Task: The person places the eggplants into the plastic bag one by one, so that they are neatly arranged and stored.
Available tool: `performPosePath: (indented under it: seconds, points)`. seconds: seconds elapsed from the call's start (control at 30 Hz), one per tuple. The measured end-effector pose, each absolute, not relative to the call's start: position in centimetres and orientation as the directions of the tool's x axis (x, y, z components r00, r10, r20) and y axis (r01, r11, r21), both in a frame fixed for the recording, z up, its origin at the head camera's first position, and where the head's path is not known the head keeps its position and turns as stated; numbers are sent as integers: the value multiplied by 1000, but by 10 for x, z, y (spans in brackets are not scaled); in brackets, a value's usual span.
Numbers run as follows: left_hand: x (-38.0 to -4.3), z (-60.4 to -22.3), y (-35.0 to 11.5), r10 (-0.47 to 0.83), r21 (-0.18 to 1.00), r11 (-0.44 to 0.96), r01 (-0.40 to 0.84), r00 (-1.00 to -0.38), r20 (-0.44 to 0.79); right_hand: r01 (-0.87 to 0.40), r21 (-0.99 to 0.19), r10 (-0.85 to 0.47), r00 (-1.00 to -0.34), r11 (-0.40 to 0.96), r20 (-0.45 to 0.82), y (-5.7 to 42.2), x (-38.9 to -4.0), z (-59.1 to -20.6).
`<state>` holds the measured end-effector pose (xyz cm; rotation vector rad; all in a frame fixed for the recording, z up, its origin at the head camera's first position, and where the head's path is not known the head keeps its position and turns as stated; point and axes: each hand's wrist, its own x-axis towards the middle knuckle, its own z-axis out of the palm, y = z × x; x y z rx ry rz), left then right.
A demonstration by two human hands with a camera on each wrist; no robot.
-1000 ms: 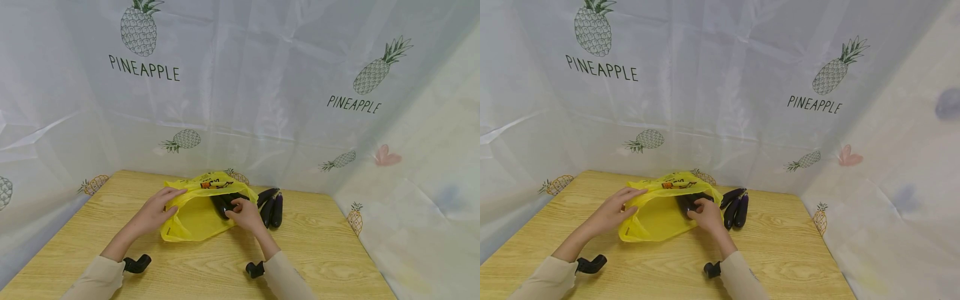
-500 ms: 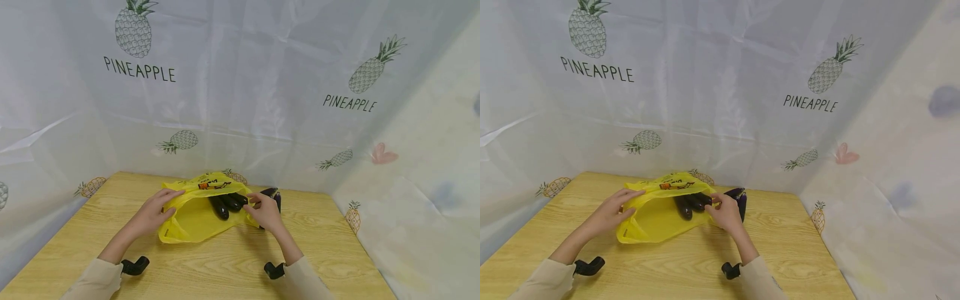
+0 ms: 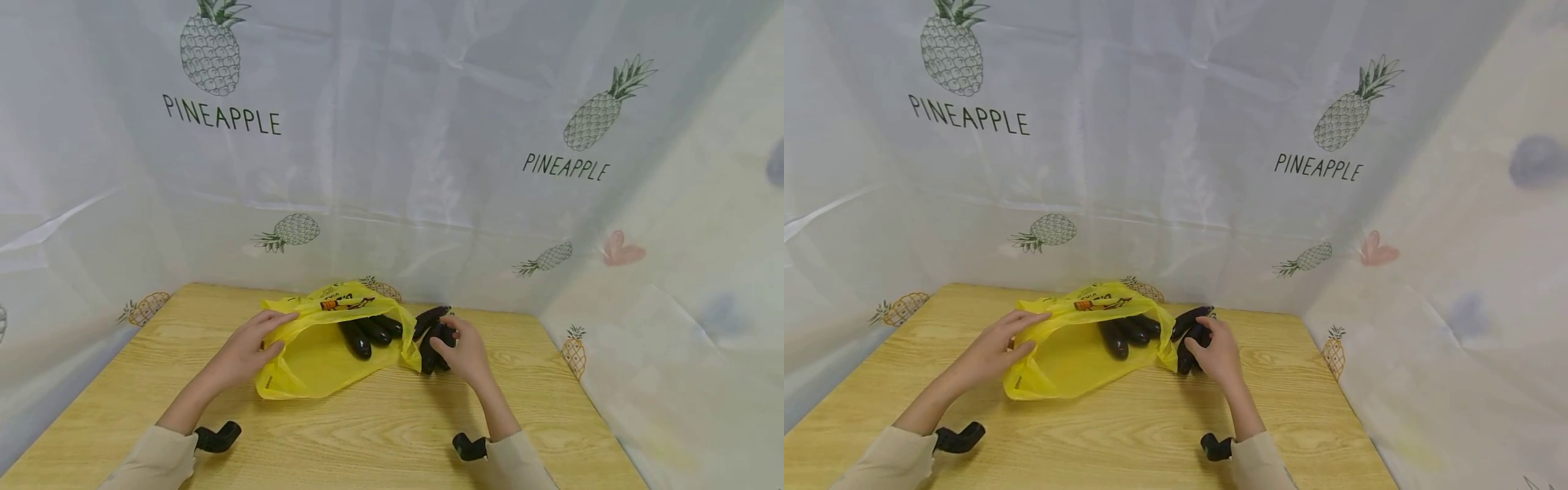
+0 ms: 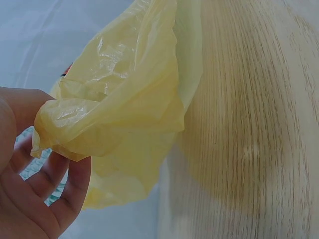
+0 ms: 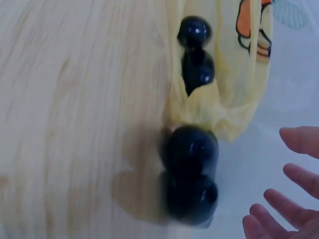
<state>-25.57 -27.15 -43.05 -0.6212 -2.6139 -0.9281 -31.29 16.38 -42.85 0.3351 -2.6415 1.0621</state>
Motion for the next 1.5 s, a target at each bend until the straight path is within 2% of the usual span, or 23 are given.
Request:
performPosePath:
  seconds: [0.5,1.5]
  points:
    - [-254,-430,-271,302,519,689,506,-851,429,-177,-699,-21,-974,693,226,190,-315,-454]
    - [-253,-427,-271,313,535,671,514,-850,424,-142,-712,-34,-986,688,164,191,-319,-463]
